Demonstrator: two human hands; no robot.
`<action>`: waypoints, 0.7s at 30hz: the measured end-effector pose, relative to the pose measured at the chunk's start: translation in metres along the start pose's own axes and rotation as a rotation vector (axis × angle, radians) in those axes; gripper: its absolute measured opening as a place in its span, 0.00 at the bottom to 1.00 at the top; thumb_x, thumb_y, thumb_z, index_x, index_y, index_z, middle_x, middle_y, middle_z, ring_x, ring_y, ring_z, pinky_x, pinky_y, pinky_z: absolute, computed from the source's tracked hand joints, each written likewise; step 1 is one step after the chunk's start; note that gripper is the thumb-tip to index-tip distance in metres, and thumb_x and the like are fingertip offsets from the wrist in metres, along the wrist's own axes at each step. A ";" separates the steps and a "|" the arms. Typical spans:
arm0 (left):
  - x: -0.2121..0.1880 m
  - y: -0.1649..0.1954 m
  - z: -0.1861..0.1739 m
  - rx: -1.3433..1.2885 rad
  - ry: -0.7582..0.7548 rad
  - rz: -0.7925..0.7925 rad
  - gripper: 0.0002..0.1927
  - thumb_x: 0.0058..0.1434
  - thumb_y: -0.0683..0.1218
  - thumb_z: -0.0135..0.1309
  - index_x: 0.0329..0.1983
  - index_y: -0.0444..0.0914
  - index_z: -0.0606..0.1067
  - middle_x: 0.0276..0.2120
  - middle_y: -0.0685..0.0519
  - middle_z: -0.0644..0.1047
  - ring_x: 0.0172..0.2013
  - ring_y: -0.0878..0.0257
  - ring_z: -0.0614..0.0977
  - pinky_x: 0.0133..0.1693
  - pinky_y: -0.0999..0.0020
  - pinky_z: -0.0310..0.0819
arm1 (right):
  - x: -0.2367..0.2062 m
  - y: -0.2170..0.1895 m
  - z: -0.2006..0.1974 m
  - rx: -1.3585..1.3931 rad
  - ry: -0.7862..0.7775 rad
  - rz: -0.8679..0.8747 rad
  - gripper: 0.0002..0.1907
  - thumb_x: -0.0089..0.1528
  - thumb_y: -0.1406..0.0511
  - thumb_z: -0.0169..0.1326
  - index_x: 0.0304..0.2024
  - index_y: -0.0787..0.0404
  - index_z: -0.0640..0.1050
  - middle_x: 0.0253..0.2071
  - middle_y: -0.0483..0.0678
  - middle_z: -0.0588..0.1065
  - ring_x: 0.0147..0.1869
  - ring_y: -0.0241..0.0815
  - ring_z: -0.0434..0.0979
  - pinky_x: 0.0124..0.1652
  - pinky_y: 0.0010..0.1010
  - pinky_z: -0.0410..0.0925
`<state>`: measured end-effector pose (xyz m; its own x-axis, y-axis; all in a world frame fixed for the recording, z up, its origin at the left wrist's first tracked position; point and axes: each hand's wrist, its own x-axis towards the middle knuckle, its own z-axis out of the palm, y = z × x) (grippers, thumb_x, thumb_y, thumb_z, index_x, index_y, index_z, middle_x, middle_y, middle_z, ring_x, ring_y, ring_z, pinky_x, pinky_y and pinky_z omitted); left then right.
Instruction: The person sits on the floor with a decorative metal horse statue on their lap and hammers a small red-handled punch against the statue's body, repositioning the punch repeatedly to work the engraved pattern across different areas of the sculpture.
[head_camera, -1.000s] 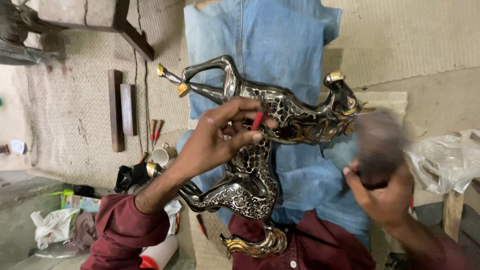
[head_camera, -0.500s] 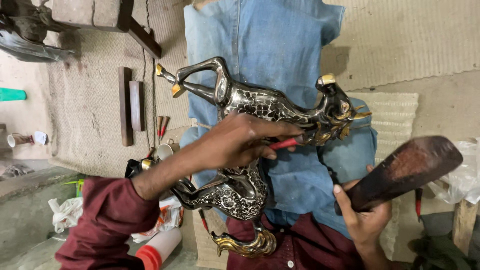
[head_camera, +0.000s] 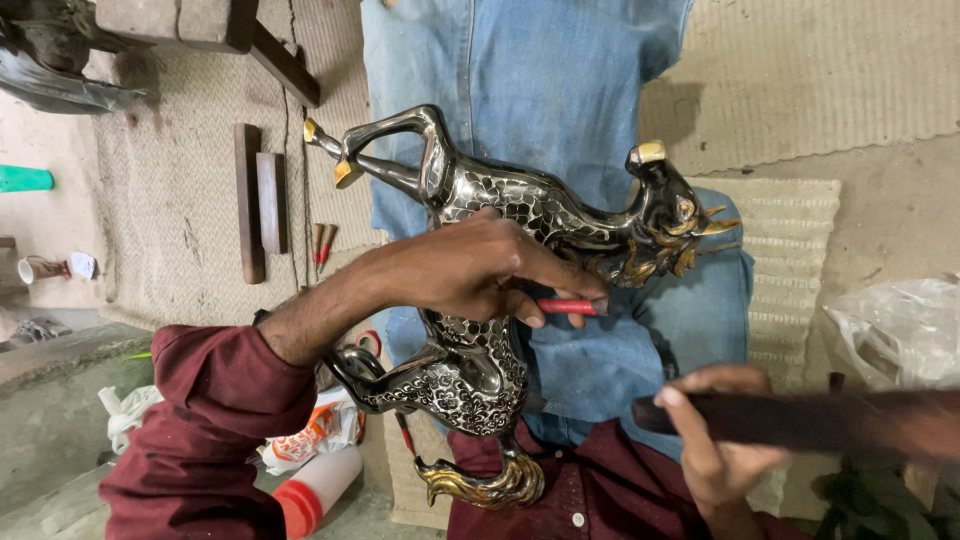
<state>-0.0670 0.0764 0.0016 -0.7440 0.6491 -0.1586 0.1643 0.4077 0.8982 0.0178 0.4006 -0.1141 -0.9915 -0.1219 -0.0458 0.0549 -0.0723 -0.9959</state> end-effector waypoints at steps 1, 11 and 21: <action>0.004 -0.002 -0.001 0.006 -0.010 -0.002 0.27 0.59 0.45 0.62 0.63 0.42 0.75 0.58 0.53 0.80 0.51 0.55 0.86 0.47 0.59 0.83 | 0.006 -0.001 -0.001 -0.067 -0.019 0.041 0.20 0.59 0.78 0.64 0.50 0.67 0.70 0.41 0.52 0.74 0.40 0.39 0.77 0.43 0.30 0.72; 0.023 -0.018 -0.027 0.010 -0.098 -0.038 0.26 0.59 0.44 0.63 0.62 0.41 0.76 0.57 0.51 0.81 0.53 0.55 0.85 0.49 0.59 0.82 | 0.042 0.019 0.007 -0.538 -0.193 -0.205 0.39 0.50 0.74 0.63 0.63 0.68 0.65 0.46 0.64 0.74 0.46 0.59 0.77 0.46 0.41 0.72; 0.023 -0.022 -0.033 -0.031 -0.142 -0.064 0.25 0.59 0.43 0.62 0.62 0.42 0.76 0.58 0.52 0.80 0.51 0.57 0.86 0.48 0.60 0.82 | 0.043 0.028 0.007 -0.517 -0.209 -0.137 0.36 0.50 0.73 0.64 0.60 0.72 0.67 0.47 0.63 0.75 0.48 0.53 0.79 0.48 0.37 0.73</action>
<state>-0.1094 0.0609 -0.0082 -0.6531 0.7074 -0.2703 0.0978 0.4327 0.8962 -0.0220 0.3862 -0.1435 -0.9381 -0.3425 0.0508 -0.1898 0.3859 -0.9028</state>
